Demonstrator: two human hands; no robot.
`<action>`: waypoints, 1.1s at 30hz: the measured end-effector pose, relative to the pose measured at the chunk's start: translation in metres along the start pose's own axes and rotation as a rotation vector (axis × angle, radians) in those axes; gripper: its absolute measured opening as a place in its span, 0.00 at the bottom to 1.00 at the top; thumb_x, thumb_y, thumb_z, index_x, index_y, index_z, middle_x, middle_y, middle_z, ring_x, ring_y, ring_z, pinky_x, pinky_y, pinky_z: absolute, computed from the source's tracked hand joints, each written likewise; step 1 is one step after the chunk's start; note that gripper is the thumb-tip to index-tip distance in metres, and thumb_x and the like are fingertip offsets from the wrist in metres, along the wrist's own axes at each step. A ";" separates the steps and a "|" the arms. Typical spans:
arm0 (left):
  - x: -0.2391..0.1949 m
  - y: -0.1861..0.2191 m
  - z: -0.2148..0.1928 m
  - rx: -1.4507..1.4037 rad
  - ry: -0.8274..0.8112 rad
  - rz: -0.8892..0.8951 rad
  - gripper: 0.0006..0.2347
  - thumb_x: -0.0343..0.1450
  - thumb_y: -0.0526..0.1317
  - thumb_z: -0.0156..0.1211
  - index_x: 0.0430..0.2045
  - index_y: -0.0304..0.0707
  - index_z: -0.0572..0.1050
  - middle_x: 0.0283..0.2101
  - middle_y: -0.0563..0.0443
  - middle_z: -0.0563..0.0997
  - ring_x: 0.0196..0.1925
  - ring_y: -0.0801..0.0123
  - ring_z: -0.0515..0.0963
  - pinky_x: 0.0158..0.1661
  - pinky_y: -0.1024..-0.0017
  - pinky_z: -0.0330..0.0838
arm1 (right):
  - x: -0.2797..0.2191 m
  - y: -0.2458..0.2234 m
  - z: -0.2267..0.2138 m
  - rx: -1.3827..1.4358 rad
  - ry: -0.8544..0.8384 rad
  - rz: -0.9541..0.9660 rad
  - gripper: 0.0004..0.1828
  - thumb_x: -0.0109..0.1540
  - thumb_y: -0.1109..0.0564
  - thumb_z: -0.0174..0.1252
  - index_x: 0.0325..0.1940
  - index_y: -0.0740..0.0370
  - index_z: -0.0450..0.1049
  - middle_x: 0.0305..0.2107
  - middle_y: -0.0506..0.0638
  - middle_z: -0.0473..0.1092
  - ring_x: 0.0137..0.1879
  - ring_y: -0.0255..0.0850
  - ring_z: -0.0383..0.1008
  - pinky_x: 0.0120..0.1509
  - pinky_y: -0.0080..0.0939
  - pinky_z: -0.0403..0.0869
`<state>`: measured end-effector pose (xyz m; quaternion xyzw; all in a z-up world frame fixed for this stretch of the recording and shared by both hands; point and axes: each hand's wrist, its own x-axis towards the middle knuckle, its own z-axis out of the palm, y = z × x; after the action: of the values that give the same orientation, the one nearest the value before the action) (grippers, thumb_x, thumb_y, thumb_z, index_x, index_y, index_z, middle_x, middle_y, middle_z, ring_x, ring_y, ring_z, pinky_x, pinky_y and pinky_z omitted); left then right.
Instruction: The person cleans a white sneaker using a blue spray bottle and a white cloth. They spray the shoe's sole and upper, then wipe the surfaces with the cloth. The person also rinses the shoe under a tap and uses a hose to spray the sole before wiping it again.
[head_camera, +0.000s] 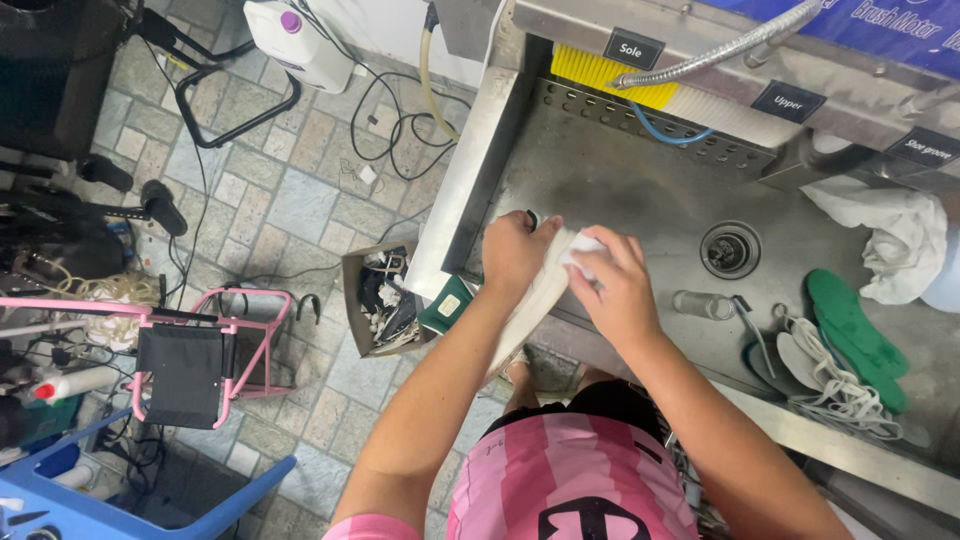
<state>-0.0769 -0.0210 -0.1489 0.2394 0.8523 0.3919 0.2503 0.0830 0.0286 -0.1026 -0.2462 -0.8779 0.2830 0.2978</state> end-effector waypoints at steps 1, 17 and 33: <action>-0.001 0.001 0.000 -0.001 0.015 0.010 0.21 0.63 0.51 0.71 0.12 0.30 0.73 0.15 0.36 0.74 0.19 0.48 0.77 0.27 0.57 0.71 | -0.004 -0.007 0.002 0.021 -0.044 -0.028 0.09 0.56 0.64 0.67 0.40 0.64 0.78 0.51 0.55 0.72 0.54 0.55 0.71 0.57 0.50 0.73; 0.002 0.000 -0.005 0.026 0.005 0.049 0.21 0.66 0.52 0.67 0.14 0.29 0.75 0.17 0.33 0.75 0.23 0.40 0.78 0.30 0.53 0.71 | -0.015 -0.027 0.005 0.145 -0.228 -0.102 0.10 0.57 0.63 0.67 0.42 0.59 0.78 0.48 0.52 0.72 0.53 0.52 0.71 0.57 0.49 0.73; -0.029 -0.067 -0.038 -0.843 -0.512 -0.112 0.23 0.64 0.29 0.69 0.54 0.29 0.70 0.44 0.44 0.82 0.43 0.68 0.82 0.44 0.70 0.78 | -0.012 0.009 0.006 0.144 -0.197 -0.145 0.12 0.57 0.62 0.67 0.44 0.59 0.80 0.54 0.55 0.70 0.59 0.54 0.69 0.63 0.49 0.70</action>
<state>-0.0921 -0.0984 -0.1733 0.1599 0.5423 0.6171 0.5473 0.0892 0.0255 -0.1167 -0.1311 -0.8957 0.3457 0.2469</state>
